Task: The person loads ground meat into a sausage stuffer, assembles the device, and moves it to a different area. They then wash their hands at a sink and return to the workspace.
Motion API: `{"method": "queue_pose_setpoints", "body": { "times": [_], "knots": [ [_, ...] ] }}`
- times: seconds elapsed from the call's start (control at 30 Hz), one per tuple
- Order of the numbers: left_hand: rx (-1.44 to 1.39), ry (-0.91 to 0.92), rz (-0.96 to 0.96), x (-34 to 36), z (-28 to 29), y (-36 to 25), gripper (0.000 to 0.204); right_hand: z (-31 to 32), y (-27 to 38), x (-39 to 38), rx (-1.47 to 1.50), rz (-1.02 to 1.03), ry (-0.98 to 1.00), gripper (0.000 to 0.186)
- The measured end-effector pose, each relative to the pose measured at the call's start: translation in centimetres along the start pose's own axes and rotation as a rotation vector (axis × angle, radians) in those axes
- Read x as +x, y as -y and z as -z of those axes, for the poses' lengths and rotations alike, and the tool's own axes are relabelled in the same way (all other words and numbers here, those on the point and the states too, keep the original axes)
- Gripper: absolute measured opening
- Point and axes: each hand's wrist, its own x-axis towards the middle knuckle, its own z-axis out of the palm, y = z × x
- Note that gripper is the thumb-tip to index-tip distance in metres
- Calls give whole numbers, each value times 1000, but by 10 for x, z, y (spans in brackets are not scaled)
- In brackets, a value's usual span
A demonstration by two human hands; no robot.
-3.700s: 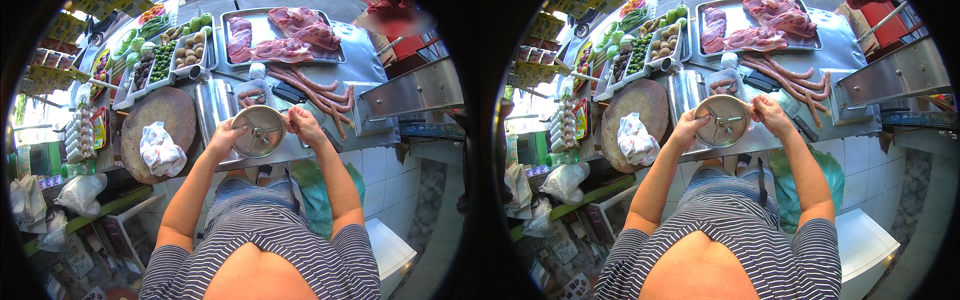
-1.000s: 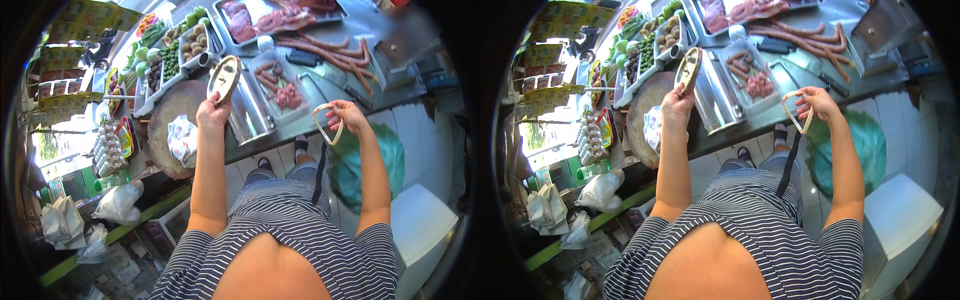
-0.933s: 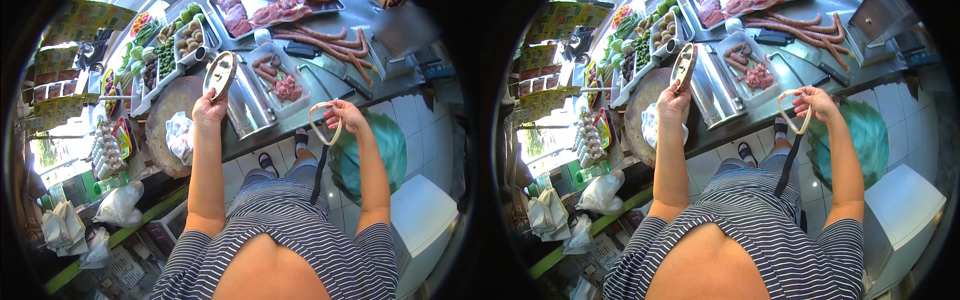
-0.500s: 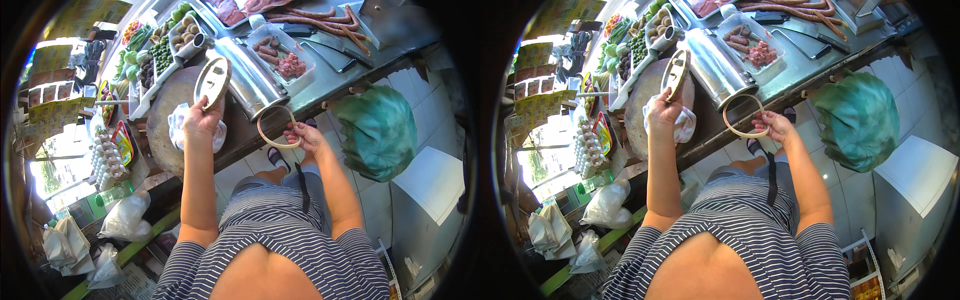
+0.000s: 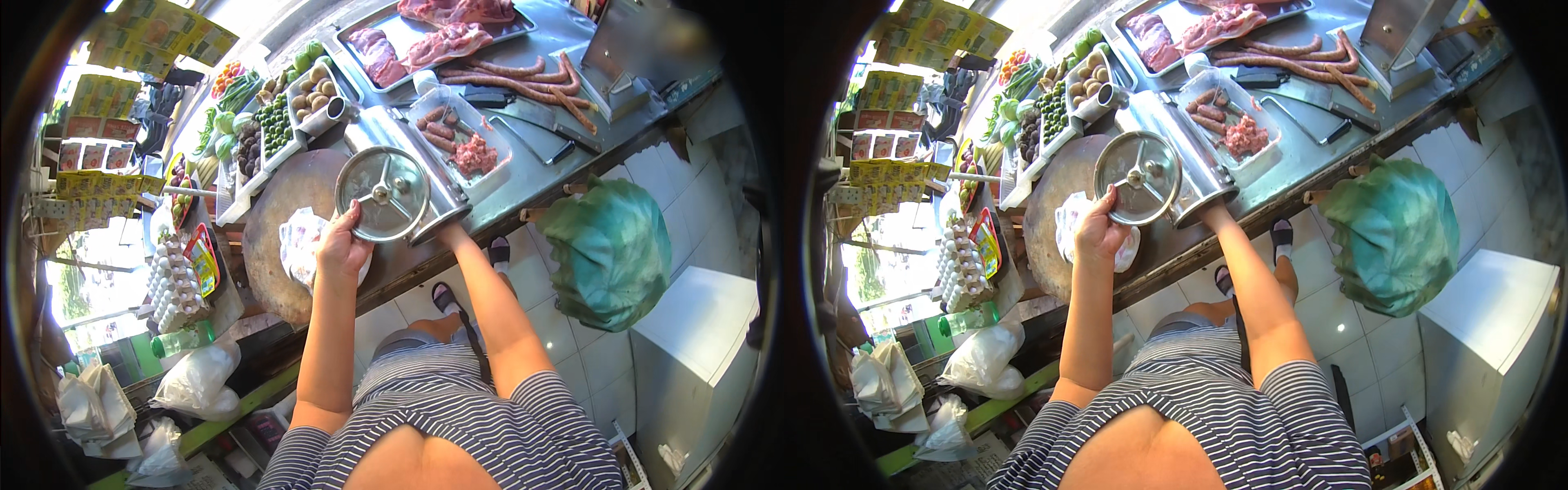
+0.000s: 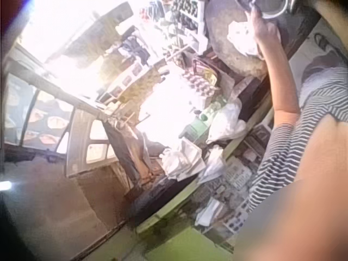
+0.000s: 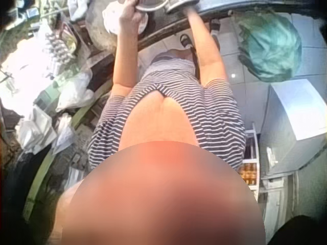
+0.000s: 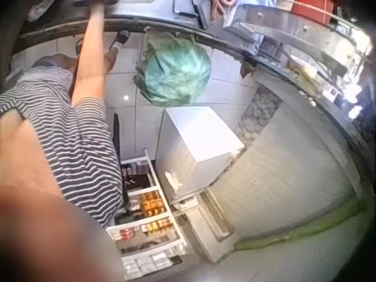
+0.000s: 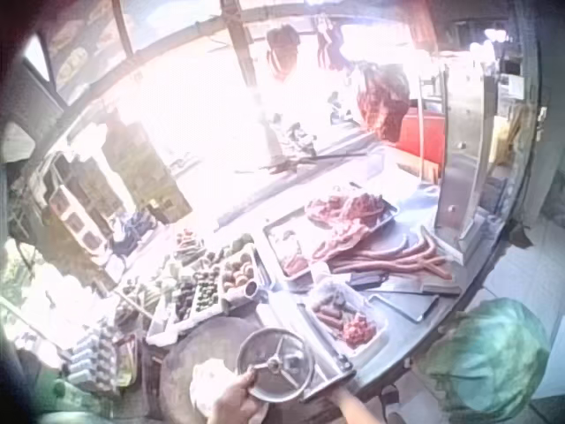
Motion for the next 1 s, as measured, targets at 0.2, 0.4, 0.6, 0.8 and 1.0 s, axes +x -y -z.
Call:
{"method": "queue_pose_setpoints", "body": {
  "times": [0.2,0.4,0.6,0.8,1.0],
  "knots": [
    [367,228,-222,12,-28,1,26,62,-8,-29,45,-603,293,46],
    [1146,219,-631,22,-74,5,14,171,74,32,2,-574,257,5],
    [1350,214,-681,43,-122,15,19,134,175,150,-205,378,308,32],
    [1360,246,-724,60,-155,14,19,98,183,209,-106,599,559,28],
    [1108,158,-658,66,-159,12,13,101,167,224,98,403,421,21]
  ]
}}
